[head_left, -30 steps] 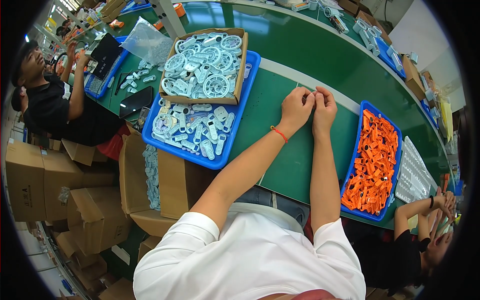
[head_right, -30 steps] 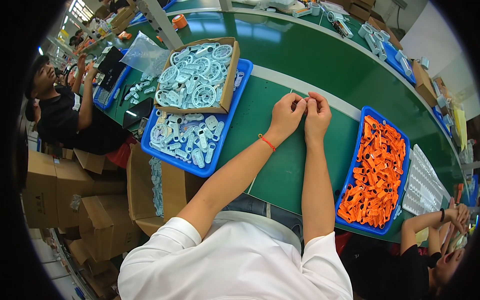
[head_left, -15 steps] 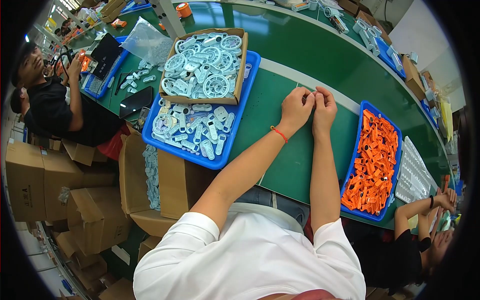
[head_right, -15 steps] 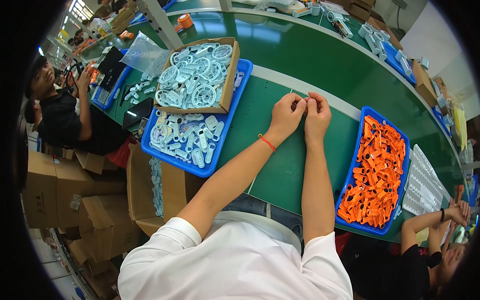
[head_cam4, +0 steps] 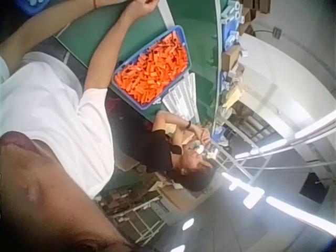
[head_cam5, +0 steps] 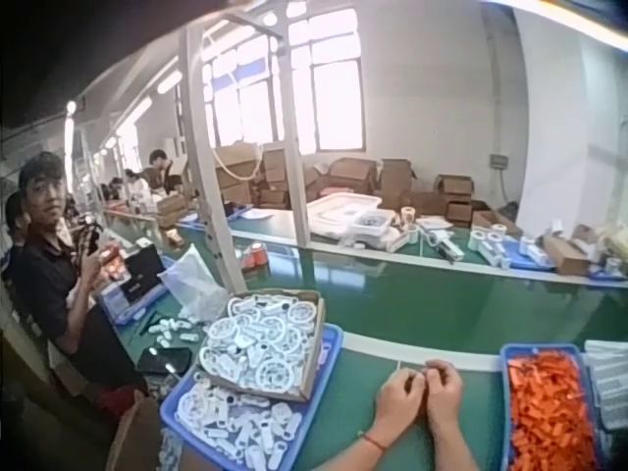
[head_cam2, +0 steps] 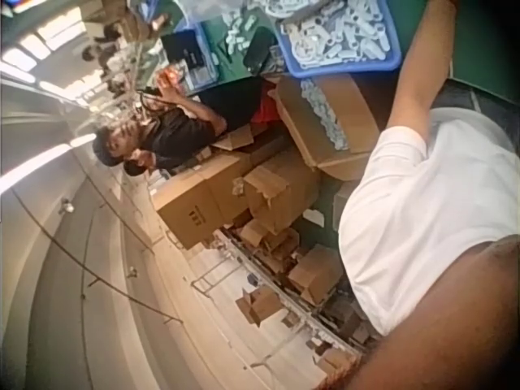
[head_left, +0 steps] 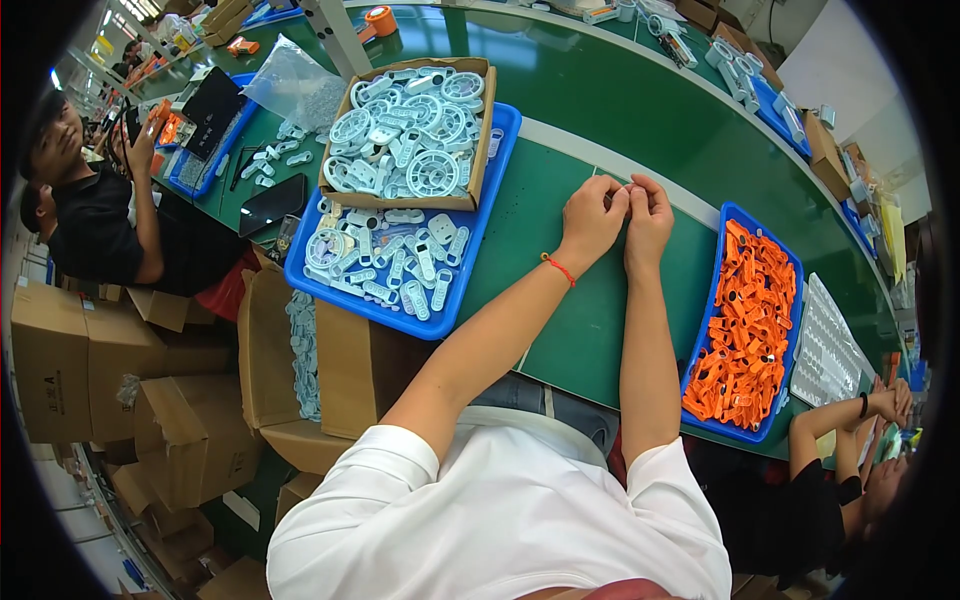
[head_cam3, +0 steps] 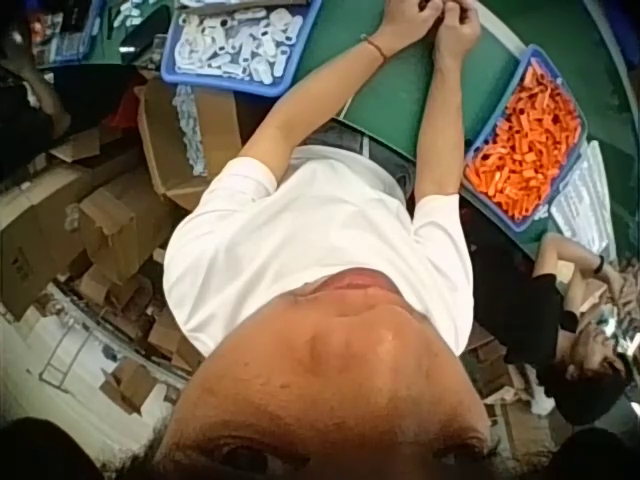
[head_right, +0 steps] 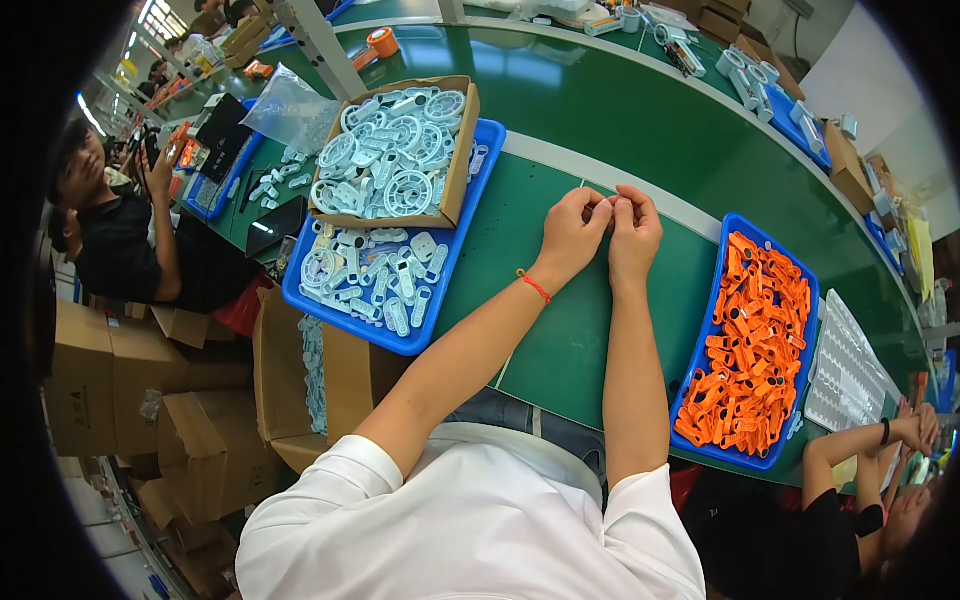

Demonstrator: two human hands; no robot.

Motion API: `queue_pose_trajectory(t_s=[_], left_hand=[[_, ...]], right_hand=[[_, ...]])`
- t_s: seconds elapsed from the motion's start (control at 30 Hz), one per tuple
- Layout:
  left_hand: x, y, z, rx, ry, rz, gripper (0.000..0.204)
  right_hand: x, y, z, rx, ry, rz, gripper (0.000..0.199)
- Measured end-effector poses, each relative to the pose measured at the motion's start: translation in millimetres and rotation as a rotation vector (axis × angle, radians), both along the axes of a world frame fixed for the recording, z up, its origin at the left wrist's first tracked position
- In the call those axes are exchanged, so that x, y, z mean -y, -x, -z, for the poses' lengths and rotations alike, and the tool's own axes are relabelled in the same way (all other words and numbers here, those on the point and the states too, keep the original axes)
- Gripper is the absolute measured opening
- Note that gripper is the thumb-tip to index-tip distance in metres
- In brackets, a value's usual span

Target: Assembling small plastic handheld fans by snapping together housing and blade components on a production line.

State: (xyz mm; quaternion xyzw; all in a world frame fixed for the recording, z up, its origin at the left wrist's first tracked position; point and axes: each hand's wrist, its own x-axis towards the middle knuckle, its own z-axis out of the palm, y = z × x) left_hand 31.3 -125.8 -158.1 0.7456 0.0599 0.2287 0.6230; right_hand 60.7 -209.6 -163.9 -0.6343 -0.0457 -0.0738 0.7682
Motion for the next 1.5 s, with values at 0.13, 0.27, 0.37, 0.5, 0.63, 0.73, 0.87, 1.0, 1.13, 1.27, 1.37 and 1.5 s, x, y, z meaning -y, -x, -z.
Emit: queue_pose_trajectory(t_s=[0.13, 0.27, 0.37, 0.5, 0.63, 0.73, 0.87, 1.0, 1.13, 1.27, 1.37, 1.5], left_hand=[[0, -1, 0, 0.002, 0.001, 0.003, 0.017], [0, -1, 0, 0.013, -0.003, -0.006, 0.017], [0, -1, -1, 0.009, -0.021, -0.009, 0.018], [-1, -2, 2, 0.030, 0.008, -0.015, 0.019], [0, -3, 0, 0.042, 0.055, -0.027, 0.026], [-1, -4, 4, -0.012, 0.070, 0.001, 0.033], [-2, 0, 0, -0.067, 0.046, 0.024, 0.037], [-1, -1, -1, -0.040, -0.143, -0.036, 0.034], [0, 0, -2, 0.011, -0.015, -0.053, 0.020], [6, -1, -4, 0.009, 0.002, -0.044, 0.013], [2, 0, -4, -0.053, -0.107, 0.028, 0.012], [2, 2, -8, -0.082, -0.173, 0.055, 0.012]], right_hand=[[0, 1, -2, -0.005, 0.002, -0.005, 0.017], [-1, 2, -3, 0.000, 0.017, 0.000, 0.017], [-1, 1, -2, 0.006, 0.027, -0.003, 0.017], [-4, 2, -2, 0.037, -0.002, 0.026, 0.016], [-4, 7, -10, 0.112, -0.086, 0.078, 0.016], [-9, 26, -27, 0.180, -0.106, 0.132, 0.017], [7, 66, -57, 0.180, 0.034, 0.054, 0.019], [43, 88, -92, 0.198, 0.399, 0.072, 0.020], [100, 72, -97, 0.303, 0.846, 0.209, 0.015], [167, 65, -68, 0.250, 1.612, 0.279, 0.027], [176, 79, -51, 0.054, 1.684, 0.204, 0.030], [174, 78, -53, -0.028, 1.633, 0.186, 0.027]])
